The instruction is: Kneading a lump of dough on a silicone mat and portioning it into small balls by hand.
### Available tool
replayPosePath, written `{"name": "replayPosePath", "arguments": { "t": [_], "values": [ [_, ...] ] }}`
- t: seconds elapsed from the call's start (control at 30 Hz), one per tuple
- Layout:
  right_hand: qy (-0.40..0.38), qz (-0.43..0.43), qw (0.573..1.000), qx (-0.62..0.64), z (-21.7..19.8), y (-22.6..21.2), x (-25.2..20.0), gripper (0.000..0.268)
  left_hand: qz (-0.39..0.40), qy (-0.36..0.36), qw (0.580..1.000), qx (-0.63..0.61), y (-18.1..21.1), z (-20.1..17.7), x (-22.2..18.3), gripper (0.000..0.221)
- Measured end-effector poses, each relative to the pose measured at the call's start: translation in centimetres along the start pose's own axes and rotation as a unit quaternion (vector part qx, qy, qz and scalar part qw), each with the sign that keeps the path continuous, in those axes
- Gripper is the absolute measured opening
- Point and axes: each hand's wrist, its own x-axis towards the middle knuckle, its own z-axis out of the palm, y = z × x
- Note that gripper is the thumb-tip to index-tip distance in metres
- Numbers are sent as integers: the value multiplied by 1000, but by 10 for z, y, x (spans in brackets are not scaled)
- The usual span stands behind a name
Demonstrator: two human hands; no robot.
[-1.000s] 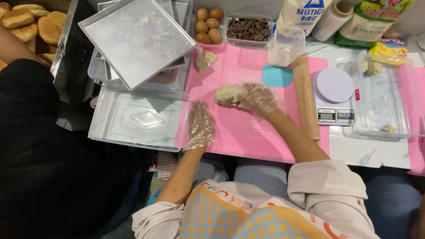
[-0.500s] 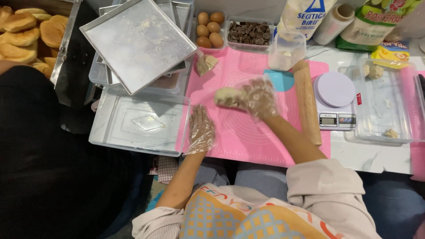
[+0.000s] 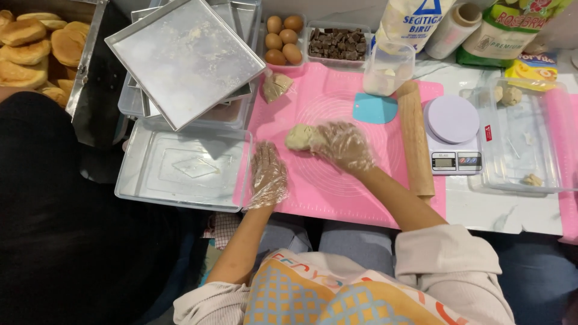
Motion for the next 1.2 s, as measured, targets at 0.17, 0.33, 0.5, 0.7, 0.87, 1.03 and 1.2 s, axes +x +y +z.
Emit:
{"name": "replayPosePath", "arguments": {
  "t": [0.17, 0.33, 0.5, 0.7, 0.87, 1.03, 1.2],
  "values": [
    [110, -77, 991, -15, -23, -13, -25, 68, 4, -4, 1000, -3, 1, -5, -10, 58],
    [-34, -10, 999, -42, -64, -11, 9, 80, -11, 24, 1000, 17, 1, 1, -10, 56],
    [-151, -118, 974, -119, 11, 68, 34, 60, -17, 32, 999, 31, 2, -3, -9, 56],
    [24, -174, 975, -139, -16, 30, 40, 48, -17, 24, 999, 36, 1, 12, -3, 58],
    [-252, 110, 960, -59, -90, -45, 33, 94, 24, 26, 999, 6, 17, 16, 21, 60],
    [-218, 122, 968, 24, -118, -33, 36, 81, 7, -27, 999, -34, 24, -11, 22, 60],
    [-157, 123, 979, 48, -136, -23, 20, 67, -11, -102, 994, -47, 26, -26, 22, 60]
  ]
}}
